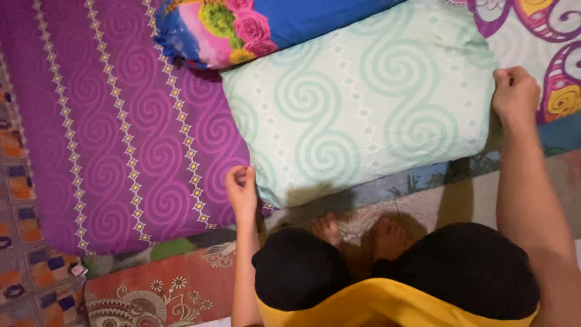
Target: The person places two pillowcases on two pillows on a bed. They insert each pillow into its case, smooth the fabric, and arrange the finished pillows on the bed.
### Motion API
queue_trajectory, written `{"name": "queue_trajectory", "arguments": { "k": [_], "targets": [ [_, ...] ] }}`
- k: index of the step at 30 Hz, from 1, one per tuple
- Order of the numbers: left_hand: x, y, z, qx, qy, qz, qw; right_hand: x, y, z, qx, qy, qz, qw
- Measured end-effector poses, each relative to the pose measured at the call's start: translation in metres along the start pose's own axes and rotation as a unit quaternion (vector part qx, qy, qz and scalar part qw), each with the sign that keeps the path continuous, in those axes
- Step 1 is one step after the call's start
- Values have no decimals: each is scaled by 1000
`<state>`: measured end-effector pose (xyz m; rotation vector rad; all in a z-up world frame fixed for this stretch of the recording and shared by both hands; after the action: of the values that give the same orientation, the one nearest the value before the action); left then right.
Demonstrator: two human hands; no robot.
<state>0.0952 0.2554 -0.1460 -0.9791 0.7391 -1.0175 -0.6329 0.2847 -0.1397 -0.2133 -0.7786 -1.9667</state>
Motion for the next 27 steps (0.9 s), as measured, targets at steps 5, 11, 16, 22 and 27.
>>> {"name": "queue_trajectory", "arguments": {
  "k": [5,11,16,22,27],
  "targets": [
    [-17,-58,-27,-152,212,216,941,20,3,-23,148,63,-116,980],
    [-17,-87,-7,-223,135,80,962,21,16,-11,-27,-22,-11,999],
    [-17,-69,-13,-119,95,164,975,20,51,-7,53,90,-117,988],
    [-19,-101,-42,-304,160,176,923,24,104,-4,199,222,-147,943],
    [-22,-125,18,15,139,100,985,48,147,56,-19,202,-73,977]
  ]
}}
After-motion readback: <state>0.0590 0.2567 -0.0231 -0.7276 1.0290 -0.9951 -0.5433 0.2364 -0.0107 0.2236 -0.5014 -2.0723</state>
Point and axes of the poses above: each hand's wrist, its own x-axis towards the middle knuckle, its own z-axis out of the back of the hand, y = z × x, the point moved 3 cm from there along x, towards the middle knuckle, and after that the axes turned 9 degrees about -y, right-handed, at the moved point
